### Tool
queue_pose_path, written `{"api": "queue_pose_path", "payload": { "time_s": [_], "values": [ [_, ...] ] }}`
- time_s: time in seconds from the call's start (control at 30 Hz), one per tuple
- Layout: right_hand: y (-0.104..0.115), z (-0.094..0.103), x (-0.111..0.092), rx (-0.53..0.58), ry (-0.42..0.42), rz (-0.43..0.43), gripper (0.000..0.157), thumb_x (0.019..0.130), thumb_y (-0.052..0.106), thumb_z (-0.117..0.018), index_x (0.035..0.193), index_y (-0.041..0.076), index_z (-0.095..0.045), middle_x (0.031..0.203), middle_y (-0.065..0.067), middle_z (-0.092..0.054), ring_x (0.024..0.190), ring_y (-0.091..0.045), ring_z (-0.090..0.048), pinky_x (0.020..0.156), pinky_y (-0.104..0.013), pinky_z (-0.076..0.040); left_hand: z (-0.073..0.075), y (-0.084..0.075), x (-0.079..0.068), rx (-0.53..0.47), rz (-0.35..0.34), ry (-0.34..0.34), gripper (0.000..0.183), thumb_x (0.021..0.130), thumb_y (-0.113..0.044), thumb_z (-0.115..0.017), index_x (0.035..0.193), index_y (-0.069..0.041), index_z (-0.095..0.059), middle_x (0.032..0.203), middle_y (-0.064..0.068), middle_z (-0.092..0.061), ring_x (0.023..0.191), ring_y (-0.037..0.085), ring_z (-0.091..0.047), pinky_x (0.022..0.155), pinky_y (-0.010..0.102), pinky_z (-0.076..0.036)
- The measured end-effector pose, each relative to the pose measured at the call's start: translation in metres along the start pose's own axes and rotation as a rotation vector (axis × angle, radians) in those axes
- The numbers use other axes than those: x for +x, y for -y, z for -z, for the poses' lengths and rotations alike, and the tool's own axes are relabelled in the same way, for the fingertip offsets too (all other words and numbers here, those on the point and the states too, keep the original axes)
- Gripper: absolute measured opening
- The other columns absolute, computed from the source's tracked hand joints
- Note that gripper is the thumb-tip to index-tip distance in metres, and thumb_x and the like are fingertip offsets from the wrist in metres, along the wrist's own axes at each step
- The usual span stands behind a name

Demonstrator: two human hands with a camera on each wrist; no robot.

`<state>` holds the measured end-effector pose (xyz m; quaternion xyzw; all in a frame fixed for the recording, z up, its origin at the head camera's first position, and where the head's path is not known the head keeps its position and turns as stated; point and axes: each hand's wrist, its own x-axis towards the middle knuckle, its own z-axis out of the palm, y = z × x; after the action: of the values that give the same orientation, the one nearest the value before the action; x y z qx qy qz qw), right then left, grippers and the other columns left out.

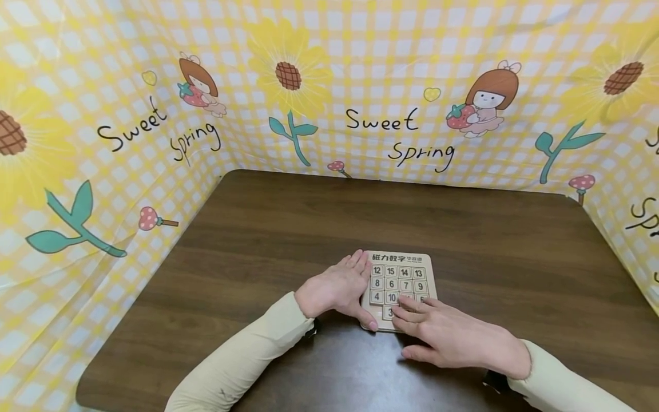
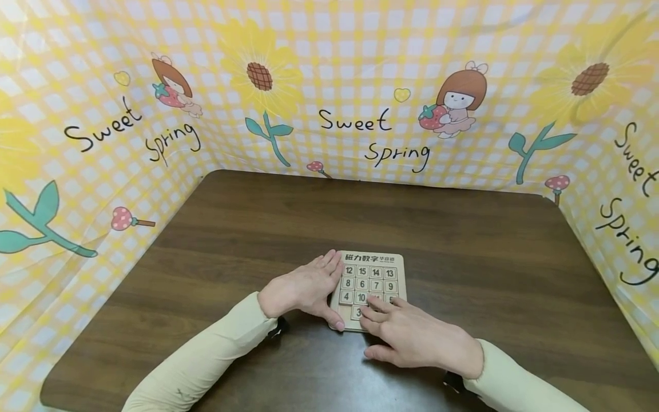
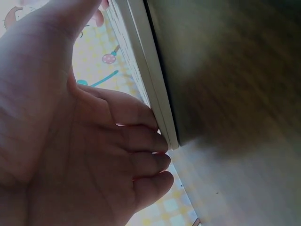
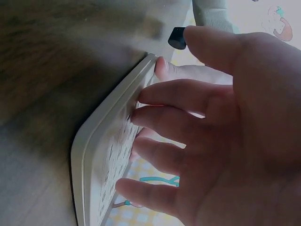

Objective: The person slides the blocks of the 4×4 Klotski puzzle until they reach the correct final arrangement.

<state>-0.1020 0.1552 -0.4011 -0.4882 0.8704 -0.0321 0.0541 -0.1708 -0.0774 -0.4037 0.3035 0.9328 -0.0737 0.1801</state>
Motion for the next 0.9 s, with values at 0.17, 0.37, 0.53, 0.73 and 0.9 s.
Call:
{"api": "queue_pose_path", "payload": {
  "time_s": [0.17,0.37,0.53,0.73,0.9],
  "values": [
    [-0.001,-0.002,0.007,0.016,-0.001,0.017,0.057,0.100,0.052,-0.045,0.142,0.014,-0.054,0.147,-0.004,-0.053,0.143,-0.030,-0.040,0.109,-0.055,-0.041,0.000,0.001,-0.001,-0.005,0.000,-0.008,0.127,0.070,-0.082,-0.062,0.156,0.001,-0.017,0.165,0.018,-0.009,0.154,0.028,-0.008,0.126,0.036,-0.015],
    [-0.002,-0.005,0.016,0.034,0.014,0.030,0.059,0.100,0.052,-0.045,0.144,0.014,-0.051,0.149,-0.005,-0.050,0.144,-0.030,-0.039,0.109,-0.057,-0.040,0.000,0.003,-0.002,-0.010,-0.004,-0.008,0.127,0.071,-0.082,-0.062,0.155,0.002,-0.017,0.164,0.019,-0.009,0.154,0.029,-0.008,0.126,0.037,-0.015],
    [-0.003,-0.005,0.022,0.064,0.037,0.032,0.059,0.100,0.053,-0.045,0.145,0.015,-0.050,0.151,-0.004,-0.048,0.146,-0.029,-0.036,0.111,-0.057,-0.038,-0.001,0.005,-0.003,-0.016,-0.006,-0.008,0.127,0.070,-0.082,-0.062,0.155,0.002,-0.017,0.164,0.020,-0.010,0.154,0.029,-0.008,0.126,0.037,-0.016],
    [-0.003,-0.002,0.017,0.092,0.053,0.018,0.058,0.099,0.050,-0.049,0.146,0.015,-0.048,0.152,-0.005,-0.046,0.146,-0.030,-0.034,0.112,-0.059,-0.036,-0.002,0.003,-0.002,-0.025,-0.006,-0.014,0.127,0.071,-0.081,-0.062,0.155,0.002,-0.017,0.164,0.020,-0.010,0.154,0.029,-0.008,0.126,0.036,-0.015],
    [-0.006,0.002,0.002,0.095,0.043,-0.010,0.056,0.100,0.048,-0.049,0.146,0.016,-0.049,0.152,-0.005,-0.047,0.145,-0.033,-0.036,0.110,-0.059,-0.037,-0.001,0.001,-0.002,-0.011,-0.017,-0.028,0.127,0.070,-0.081,-0.063,0.155,0.002,-0.019,0.164,0.020,-0.012,0.154,0.029,-0.010,0.126,0.036,-0.016]
  ]
}}
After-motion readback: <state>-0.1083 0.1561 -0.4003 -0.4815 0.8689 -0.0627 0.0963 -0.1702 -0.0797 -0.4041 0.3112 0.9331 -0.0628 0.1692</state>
